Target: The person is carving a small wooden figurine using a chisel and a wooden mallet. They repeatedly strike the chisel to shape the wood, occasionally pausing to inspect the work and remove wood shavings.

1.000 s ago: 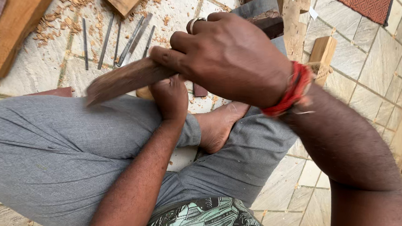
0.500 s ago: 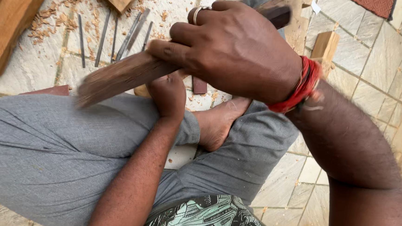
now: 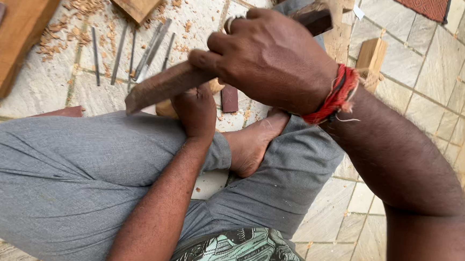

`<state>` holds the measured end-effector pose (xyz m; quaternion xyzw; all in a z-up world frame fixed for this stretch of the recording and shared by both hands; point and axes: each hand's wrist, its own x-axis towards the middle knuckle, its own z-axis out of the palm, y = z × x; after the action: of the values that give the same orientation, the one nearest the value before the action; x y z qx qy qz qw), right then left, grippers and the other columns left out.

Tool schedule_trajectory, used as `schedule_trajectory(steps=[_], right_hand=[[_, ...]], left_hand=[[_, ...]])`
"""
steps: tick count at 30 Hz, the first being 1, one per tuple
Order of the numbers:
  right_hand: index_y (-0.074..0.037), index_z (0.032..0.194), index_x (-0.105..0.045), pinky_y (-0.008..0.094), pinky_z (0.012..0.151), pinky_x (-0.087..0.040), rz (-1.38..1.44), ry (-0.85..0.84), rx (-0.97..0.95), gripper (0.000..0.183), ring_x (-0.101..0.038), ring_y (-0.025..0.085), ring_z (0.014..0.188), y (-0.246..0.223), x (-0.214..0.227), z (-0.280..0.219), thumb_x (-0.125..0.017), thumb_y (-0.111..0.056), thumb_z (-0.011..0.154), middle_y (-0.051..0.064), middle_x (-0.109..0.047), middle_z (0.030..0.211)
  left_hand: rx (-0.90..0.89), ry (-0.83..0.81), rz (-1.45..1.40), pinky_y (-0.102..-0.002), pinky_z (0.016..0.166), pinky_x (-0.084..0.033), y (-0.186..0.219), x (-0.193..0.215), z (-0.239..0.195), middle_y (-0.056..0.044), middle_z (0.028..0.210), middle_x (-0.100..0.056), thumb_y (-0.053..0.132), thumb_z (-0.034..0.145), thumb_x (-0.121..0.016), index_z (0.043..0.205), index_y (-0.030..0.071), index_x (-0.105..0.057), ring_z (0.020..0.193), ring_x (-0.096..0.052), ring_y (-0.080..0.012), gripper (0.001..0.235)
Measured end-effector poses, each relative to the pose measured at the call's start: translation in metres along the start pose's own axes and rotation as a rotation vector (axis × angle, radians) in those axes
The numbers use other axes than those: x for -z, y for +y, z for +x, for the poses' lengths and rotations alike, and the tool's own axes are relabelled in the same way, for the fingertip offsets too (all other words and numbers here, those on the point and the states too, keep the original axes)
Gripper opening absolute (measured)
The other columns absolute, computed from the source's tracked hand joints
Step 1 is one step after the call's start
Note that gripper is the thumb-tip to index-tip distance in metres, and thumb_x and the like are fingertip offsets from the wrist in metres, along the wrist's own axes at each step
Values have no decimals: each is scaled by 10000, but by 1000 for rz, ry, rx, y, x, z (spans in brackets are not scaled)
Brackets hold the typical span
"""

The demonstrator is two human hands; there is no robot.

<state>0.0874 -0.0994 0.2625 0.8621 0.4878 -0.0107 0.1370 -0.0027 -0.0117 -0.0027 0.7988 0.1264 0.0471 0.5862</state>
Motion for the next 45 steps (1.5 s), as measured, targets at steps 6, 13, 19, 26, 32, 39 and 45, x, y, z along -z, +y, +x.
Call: schedule_trajectory(steps=[6,13,19,26,32,39,45], right_hand=[[-169,1359,-693,373,692,-542,191,94,40,446,-702,195,793,2,-3,-3,-692,-312,936,3,-691,908],[-165,1336,-689,352,712,-550,130,124,39,385,-703,195,821,1,-10,-13,-694,-272,966,-3,-691,919],[-184,1366,-681,333,752,-557,10,80,2,367,-706,174,853,3,-4,-14,-677,-264,1007,-2,-691,935],[-169,1348,-695,348,718,-552,102,70,9,398,-702,197,818,8,-8,-20,-672,-312,977,15,-693,908],[-191,1379,-696,345,751,-562,99,94,-12,387,-704,182,845,5,-17,-28,-681,-267,1000,-5,-705,934],[-192,1418,-702,342,744,-544,186,82,-78,405,-681,143,800,12,-6,-36,-749,-327,1039,-21,-742,1011],[-181,1292,-720,371,671,-528,222,215,-55,451,-679,188,755,21,4,-44,-794,-341,877,-17,-741,978]], left_hand=[[-109,157,59,-519,843,-514,0,-1,-1,-256,1020,-703,130,999,-630,1081,-100,-641,977,-676,-432,244],[-76,98,12,-487,832,-542,-4,-6,-3,-230,1021,-736,132,1020,-633,1069,-76,-662,978,-720,-383,215],[24,52,-25,-455,830,-548,0,-4,1,-200,962,-721,119,1031,-608,1044,-67,-654,938,-737,-344,192],[25,25,84,-479,832,-526,9,-3,4,-215,914,-688,143,1048,-591,1021,-94,-639,906,-706,-356,243],[-34,119,3,-484,819,-548,7,-8,0,-219,993,-730,152,1003,-619,1040,-70,-663,960,-716,-394,230],[41,159,-162,-437,805,-569,15,-9,0,-221,948,-755,118,982,-602,988,-84,-680,897,-749,-348,217],[59,102,-71,-425,800,-555,16,19,4,-216,869,-740,106,1013,-567,923,-115,-655,851,-747,-319,254]])
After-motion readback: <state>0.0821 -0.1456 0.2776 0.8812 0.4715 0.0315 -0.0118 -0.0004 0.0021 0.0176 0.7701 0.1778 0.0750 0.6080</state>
